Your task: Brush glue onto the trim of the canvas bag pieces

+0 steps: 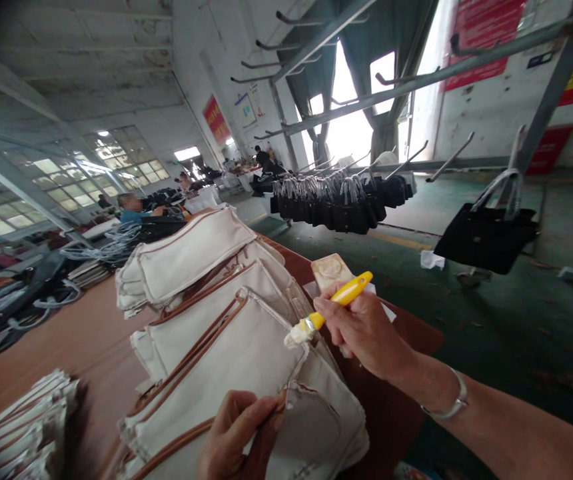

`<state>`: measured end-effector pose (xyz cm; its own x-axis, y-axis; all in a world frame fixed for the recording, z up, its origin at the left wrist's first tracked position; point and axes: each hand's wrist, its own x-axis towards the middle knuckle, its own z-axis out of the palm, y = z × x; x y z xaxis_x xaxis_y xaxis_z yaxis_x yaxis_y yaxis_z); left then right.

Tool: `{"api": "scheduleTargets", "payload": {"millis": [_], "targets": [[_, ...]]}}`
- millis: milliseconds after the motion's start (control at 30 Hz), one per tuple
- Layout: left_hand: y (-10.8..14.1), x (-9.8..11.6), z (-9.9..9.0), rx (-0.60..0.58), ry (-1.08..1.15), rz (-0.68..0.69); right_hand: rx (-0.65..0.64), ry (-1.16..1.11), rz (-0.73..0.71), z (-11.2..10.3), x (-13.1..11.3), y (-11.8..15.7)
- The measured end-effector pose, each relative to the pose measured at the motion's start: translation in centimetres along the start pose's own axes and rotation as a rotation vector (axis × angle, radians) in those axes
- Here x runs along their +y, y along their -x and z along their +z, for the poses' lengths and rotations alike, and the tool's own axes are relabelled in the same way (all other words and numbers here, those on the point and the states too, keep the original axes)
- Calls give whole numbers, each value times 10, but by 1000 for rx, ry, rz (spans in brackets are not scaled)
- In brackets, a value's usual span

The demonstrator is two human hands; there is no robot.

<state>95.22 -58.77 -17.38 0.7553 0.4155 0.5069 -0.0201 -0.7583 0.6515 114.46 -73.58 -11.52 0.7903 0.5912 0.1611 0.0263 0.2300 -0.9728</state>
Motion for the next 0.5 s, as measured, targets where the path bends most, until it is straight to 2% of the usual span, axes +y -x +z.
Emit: {"api": "scheduleTargets", "payload": {"millis": [133, 333, 400, 500], "targets": [[8, 3, 1, 23, -112, 78, -100, -78, 115, -1, -3, 0], [4, 9, -4, -3, -136, 98, -411, -75, 265, -2, -16, 9], [3, 11, -5, -21, -133, 93, -406, -100, 261, -5, -21, 8], [3, 12, -4, -41, -104, 77, -282, -61, 153, -5, -24, 5]]}}
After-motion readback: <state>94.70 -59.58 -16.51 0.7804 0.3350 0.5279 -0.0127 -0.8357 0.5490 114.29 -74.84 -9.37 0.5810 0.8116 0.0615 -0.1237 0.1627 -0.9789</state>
